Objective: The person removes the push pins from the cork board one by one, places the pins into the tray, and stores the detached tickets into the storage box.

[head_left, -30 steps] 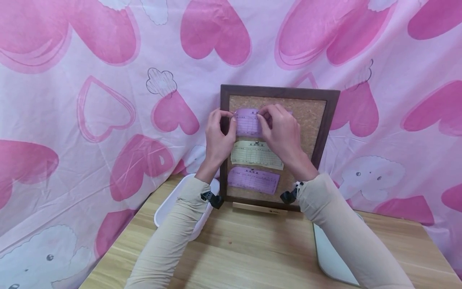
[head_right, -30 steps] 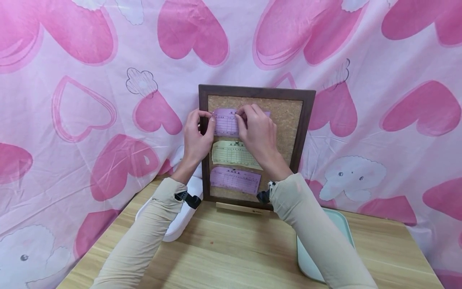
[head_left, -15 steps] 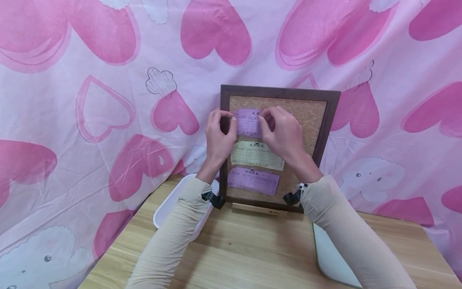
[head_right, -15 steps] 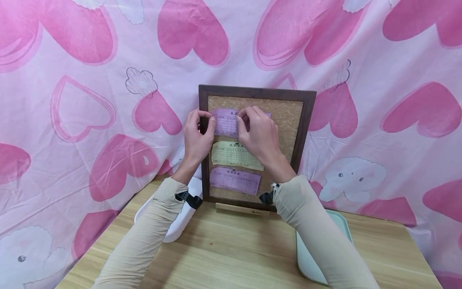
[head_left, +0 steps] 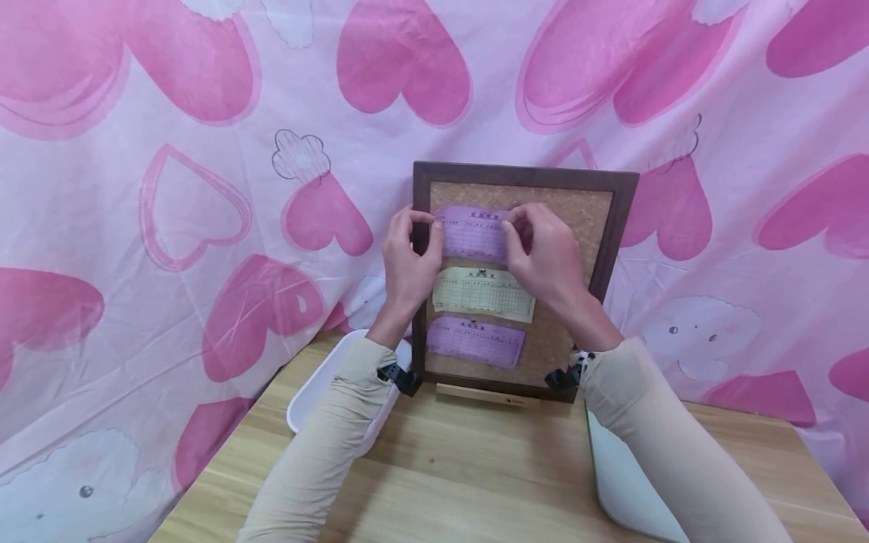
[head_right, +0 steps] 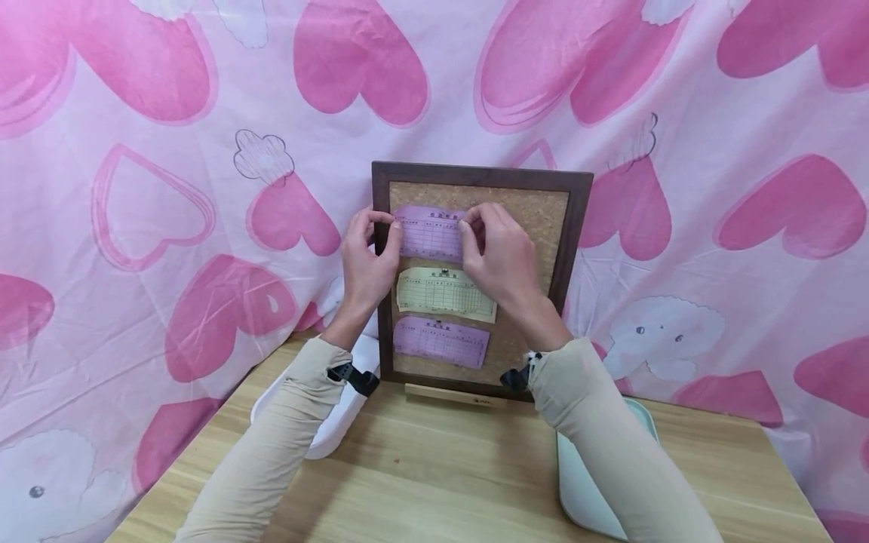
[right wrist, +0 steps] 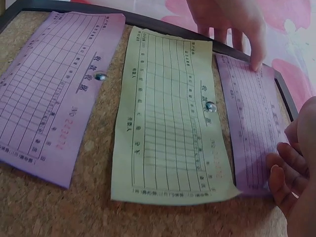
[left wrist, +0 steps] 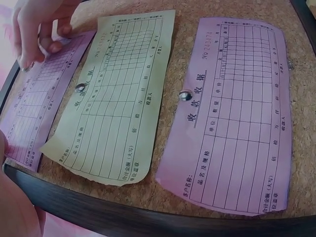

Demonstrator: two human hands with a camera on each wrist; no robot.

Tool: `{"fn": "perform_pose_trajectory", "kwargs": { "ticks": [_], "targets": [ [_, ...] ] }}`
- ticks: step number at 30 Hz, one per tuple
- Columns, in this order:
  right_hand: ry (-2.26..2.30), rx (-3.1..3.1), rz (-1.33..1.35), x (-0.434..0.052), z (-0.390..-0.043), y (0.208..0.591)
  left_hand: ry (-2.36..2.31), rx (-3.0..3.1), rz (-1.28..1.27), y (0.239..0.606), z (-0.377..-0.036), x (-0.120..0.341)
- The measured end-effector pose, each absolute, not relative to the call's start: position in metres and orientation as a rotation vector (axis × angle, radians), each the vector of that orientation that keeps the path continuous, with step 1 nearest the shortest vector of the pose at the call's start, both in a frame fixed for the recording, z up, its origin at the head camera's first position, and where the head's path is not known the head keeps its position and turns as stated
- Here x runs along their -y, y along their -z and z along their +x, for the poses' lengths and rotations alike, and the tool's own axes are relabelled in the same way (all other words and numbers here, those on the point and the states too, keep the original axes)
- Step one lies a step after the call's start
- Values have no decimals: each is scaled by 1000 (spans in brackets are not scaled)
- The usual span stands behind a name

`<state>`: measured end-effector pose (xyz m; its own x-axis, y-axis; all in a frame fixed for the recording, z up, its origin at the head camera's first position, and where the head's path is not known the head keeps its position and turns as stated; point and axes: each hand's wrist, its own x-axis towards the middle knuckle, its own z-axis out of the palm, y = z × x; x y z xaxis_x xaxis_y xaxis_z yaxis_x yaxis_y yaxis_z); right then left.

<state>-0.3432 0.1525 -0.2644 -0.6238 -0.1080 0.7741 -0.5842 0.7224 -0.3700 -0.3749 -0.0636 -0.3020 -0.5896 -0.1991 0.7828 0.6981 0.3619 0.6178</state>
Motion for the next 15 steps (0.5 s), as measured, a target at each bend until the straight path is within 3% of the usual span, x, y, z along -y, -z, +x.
{"fn": "perform_pose_trajectory", "kwargs": {
  "ticks": [15],
  "targets": [
    [-874, 1936, 516, -195, -329, 281, 1546, 1620, -472, 290, -354, 73]
  ]
}}
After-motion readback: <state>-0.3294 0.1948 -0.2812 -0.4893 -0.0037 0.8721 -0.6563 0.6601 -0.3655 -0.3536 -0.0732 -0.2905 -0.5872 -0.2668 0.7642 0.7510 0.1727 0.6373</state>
